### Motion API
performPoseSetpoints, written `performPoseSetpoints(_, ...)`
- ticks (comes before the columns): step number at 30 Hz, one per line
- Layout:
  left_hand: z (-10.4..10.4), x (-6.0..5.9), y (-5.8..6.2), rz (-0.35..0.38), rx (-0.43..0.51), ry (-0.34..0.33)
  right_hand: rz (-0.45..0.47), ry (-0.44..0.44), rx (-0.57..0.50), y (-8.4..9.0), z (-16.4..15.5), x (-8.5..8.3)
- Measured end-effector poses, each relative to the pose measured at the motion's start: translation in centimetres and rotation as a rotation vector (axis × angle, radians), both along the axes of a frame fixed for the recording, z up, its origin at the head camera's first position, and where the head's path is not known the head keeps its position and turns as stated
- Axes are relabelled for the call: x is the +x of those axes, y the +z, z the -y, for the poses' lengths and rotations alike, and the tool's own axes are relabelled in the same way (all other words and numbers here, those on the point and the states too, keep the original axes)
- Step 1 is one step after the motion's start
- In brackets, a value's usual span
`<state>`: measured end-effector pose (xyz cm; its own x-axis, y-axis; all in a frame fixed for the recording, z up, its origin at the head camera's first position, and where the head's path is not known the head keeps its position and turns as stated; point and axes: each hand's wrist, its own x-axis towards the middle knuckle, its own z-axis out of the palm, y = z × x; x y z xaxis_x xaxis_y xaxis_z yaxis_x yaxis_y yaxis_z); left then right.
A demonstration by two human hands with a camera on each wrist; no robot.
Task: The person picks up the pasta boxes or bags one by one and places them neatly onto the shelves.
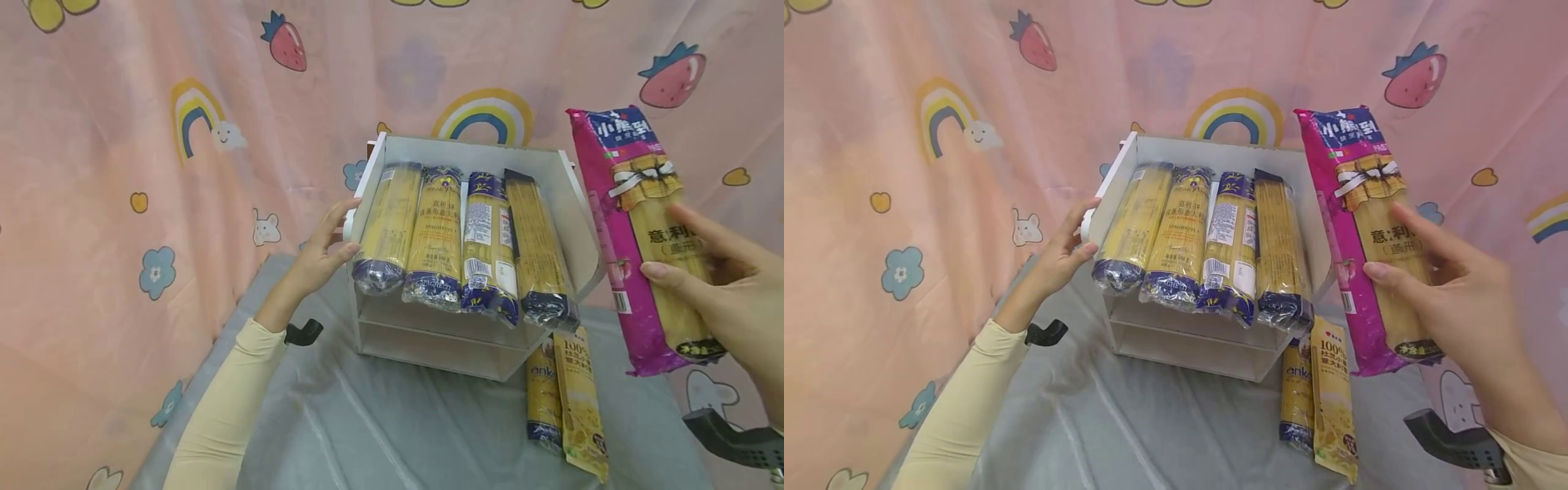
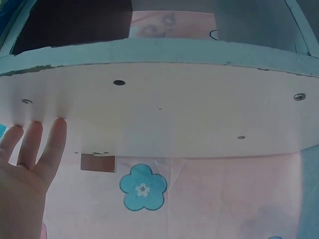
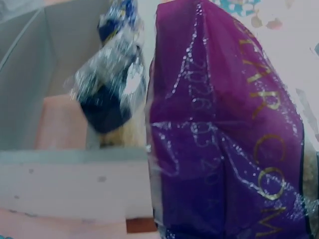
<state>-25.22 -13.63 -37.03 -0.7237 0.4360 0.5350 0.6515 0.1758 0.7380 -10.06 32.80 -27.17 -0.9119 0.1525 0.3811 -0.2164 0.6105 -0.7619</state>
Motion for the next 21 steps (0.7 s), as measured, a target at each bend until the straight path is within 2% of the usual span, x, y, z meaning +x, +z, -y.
performPoseSetpoints(3, -0.1, 0.0, 0.1, -0.006, 0.003, -0.004, 0.011, 0.033, 0.016, 0.3, 0.9, 0.4)
performPoseSetpoints(11, -0.1, 0.1, 0.1, 0.000, 0.006, -0.010, 0.099, 0.042, 0.078, 1.1, 3.4, 1.5)
performPoseSetpoints(15, 0.0, 0.1, 0.1, 0.014, 0.001, 0.000, 0.074, 0.073, 0.129, 1.0, 4.7, 1.8)
performPoseSetpoints(21, -0.1, 0.1, 0.0, 0.024, 0.000, 0.010, 0.043, 0.191, 0.158, 0.6, 5.9, 2.1)
